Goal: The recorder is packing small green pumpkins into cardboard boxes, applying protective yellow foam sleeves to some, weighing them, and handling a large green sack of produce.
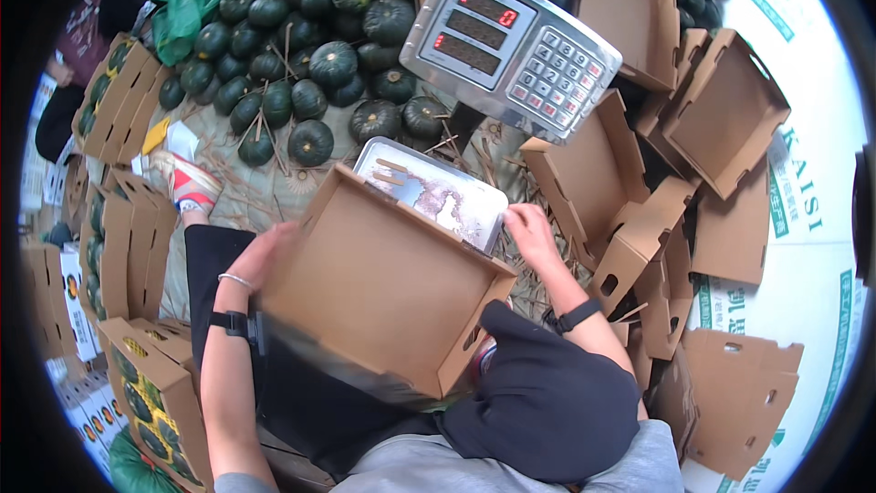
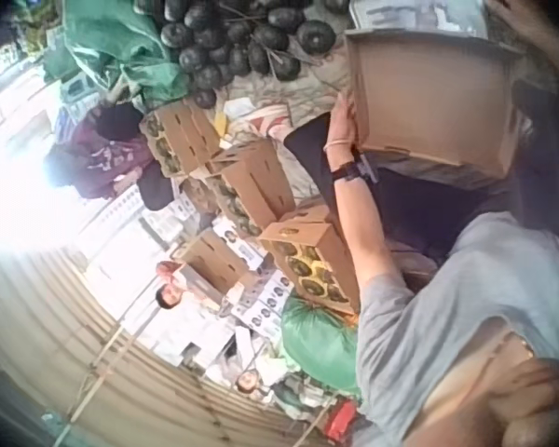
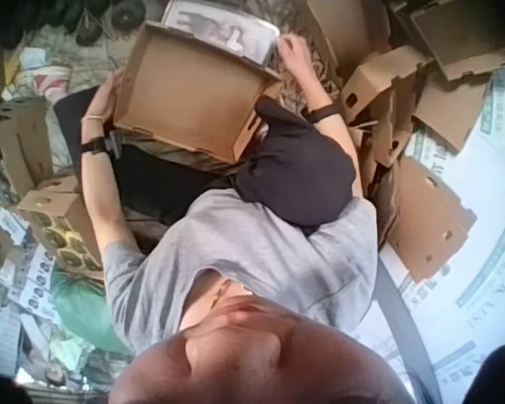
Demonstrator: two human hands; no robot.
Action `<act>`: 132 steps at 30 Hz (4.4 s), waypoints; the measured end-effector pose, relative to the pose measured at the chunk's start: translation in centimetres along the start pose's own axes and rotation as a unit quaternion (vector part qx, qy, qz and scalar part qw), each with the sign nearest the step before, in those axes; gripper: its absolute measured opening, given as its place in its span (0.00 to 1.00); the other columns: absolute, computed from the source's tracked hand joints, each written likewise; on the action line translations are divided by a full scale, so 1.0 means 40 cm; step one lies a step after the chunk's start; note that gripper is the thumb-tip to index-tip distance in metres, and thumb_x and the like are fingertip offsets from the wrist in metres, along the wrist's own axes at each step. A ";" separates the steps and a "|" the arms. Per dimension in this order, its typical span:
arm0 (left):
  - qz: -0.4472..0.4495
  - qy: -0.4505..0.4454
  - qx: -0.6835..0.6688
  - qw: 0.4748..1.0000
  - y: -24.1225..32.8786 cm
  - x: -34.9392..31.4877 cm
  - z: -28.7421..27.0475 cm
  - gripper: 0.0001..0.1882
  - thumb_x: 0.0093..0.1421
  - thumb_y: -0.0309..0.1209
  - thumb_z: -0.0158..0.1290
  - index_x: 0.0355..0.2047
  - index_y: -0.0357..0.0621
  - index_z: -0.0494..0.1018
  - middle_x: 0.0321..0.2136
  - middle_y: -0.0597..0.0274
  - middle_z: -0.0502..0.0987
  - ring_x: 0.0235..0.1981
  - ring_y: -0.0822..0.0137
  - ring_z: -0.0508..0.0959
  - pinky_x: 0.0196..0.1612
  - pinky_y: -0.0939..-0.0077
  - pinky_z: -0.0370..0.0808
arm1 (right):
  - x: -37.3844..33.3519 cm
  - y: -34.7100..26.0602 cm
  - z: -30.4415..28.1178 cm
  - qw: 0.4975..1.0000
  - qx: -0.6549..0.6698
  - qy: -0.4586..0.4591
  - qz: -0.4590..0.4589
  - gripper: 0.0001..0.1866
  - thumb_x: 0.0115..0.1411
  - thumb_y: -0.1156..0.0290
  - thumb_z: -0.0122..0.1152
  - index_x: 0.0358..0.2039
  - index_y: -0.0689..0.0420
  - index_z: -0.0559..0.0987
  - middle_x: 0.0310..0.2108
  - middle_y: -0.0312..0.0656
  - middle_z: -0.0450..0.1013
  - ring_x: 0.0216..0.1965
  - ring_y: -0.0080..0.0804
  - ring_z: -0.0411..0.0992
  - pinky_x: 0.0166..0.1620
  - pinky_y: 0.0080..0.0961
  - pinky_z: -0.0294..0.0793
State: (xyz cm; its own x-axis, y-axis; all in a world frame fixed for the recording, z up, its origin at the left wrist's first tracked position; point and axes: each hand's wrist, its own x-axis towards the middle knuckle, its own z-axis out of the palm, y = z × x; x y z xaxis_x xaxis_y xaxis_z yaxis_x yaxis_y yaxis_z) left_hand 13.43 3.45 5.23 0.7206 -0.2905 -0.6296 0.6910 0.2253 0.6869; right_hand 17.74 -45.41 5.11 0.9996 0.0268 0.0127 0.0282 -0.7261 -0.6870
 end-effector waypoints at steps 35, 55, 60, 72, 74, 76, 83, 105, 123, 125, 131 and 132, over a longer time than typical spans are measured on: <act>0.123 0.075 0.147 0.979 0.122 0.088 -0.207 0.27 0.66 0.42 0.45 0.61 0.43 0.59 0.54 0.59 0.68 0.54 0.64 0.69 0.56 0.69 0.64 | -0.682 0.127 -0.134 0.916 0.290 -0.036 0.276 0.19 0.55 0.60 0.59 0.43 0.60 0.74 0.38 0.46 0.75 0.41 0.35 0.73 0.45 0.29 0.72; -0.202 0.336 -0.009 0.920 -0.430 -0.785 0.051 0.22 0.60 0.35 0.48 0.53 0.41 0.65 0.42 0.49 0.75 0.39 0.56 0.78 0.42 0.67 0.74 | -1.015 -0.013 -0.269 0.605 0.343 -0.341 0.633 0.08 0.55 0.66 0.54 0.33 0.55 0.74 0.25 0.36 0.68 0.25 0.28 0.70 0.26 0.30 0.74; -0.281 0.181 -0.002 0.943 -0.384 -0.558 0.218 0.21 0.59 0.35 0.49 0.51 0.42 0.67 0.40 0.48 0.76 0.37 0.55 0.78 0.42 0.66 0.74 | -0.878 0.009 -0.329 0.650 0.216 -0.328 0.650 0.09 0.57 0.66 0.53 0.36 0.55 0.73 0.27 0.36 0.69 0.26 0.28 0.70 0.28 0.29 0.73; -0.311 -0.201 0.137 0.919 0.038 -0.330 0.238 0.19 0.57 0.36 0.49 0.48 0.43 0.71 0.35 0.45 0.77 0.34 0.53 0.78 0.40 0.64 0.74 | -0.663 0.095 -0.302 0.743 0.081 -0.172 0.642 0.11 0.60 0.66 0.51 0.41 0.56 0.72 0.32 0.37 0.71 0.30 0.28 0.70 0.33 0.28 0.73; -0.299 -0.240 0.157 0.910 0.058 -0.329 0.223 0.18 0.57 0.36 0.49 0.47 0.43 0.71 0.34 0.44 0.77 0.33 0.53 0.78 0.40 0.63 0.74 | -0.689 0.087 -0.288 0.752 0.082 -0.138 0.640 0.11 0.60 0.66 0.50 0.42 0.56 0.72 0.33 0.37 0.71 0.31 0.28 0.70 0.34 0.27 0.73; -0.282 -0.240 0.211 0.905 0.036 -0.326 0.176 0.18 0.57 0.36 0.50 0.46 0.43 0.72 0.33 0.44 0.77 0.33 0.52 0.78 0.39 0.63 0.74 | -0.722 0.070 -0.267 0.762 0.089 -0.107 0.633 0.12 0.61 0.66 0.50 0.43 0.56 0.72 0.33 0.38 0.71 0.31 0.28 0.70 0.35 0.27 0.72; 0.176 0.220 0.583 0.762 0.095 0.118 -0.169 0.11 0.54 0.34 0.51 0.35 0.41 0.72 0.30 0.45 0.77 0.34 0.49 0.78 0.37 0.56 0.73 | -0.972 -0.119 -0.296 0.780 0.100 0.053 0.615 0.13 0.63 0.67 0.49 0.46 0.56 0.71 0.36 0.38 0.72 0.34 0.28 0.70 0.38 0.26 0.72; 0.175 -0.186 0.338 0.906 0.234 0.206 0.064 0.32 0.53 0.39 0.62 0.54 0.38 0.65 0.46 0.56 0.69 0.46 0.64 0.73 0.52 0.71 0.69 | -0.015 -0.615 0.291 0.933 0.285 0.011 0.221 0.37 0.48 0.69 0.70 0.57 0.60 0.64 0.53 0.45 0.64 0.53 0.34 0.66 0.53 0.31 0.68; 0.190 -0.146 -0.027 0.971 0.488 0.514 -0.016 0.40 0.45 0.45 0.59 0.58 0.48 0.60 0.55 0.47 0.65 0.50 0.39 0.70 0.47 0.47 0.73 | -0.066 -0.366 0.286 0.545 0.790 -0.080 0.270 0.45 0.49 0.44 0.61 0.62 0.55 0.59 0.56 0.52 0.62 0.52 0.53 0.67 0.45 0.54 0.76; 0.126 -0.277 -0.244 0.921 0.439 0.415 -0.010 0.42 0.48 0.51 0.55 0.60 0.46 0.58 0.56 0.41 0.62 0.54 0.34 0.66 0.48 0.39 0.72 | -0.072 -0.367 0.251 0.550 0.794 -0.089 0.244 0.45 0.51 0.40 0.58 0.61 0.55 0.58 0.56 0.54 0.62 0.51 0.55 0.68 0.38 0.50 0.80; 0.079 -0.262 -0.427 0.862 0.308 0.269 0.006 0.45 0.53 0.58 0.47 0.63 0.42 0.53 0.61 0.42 0.55 0.59 0.34 0.58 0.53 0.34 0.66 | -0.006 -0.331 0.267 0.800 0.506 0.063 0.316 0.26 0.64 0.57 0.50 0.60 0.52 0.59 0.54 0.45 0.65 0.49 0.39 0.70 0.41 0.40 0.77; 0.067 -0.243 -0.438 0.863 0.293 0.259 0.008 0.44 0.54 0.60 0.45 0.63 0.42 0.53 0.60 0.43 0.58 0.59 0.36 0.60 0.53 0.35 0.66 | 0.021 -0.331 0.287 0.819 0.489 0.083 0.287 0.26 0.64 0.60 0.52 0.60 0.51 0.59 0.54 0.44 0.64 0.50 0.37 0.69 0.44 0.39 0.75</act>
State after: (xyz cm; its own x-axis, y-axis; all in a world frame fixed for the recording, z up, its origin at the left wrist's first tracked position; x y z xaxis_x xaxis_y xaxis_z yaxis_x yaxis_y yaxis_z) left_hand 28.98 2.78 6.89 0.8357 -0.5140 -0.1934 0.5342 0.8425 0.0694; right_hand 18.09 -27.89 5.86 0.8351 -0.2782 -0.4745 -0.3876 0.3144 -0.8666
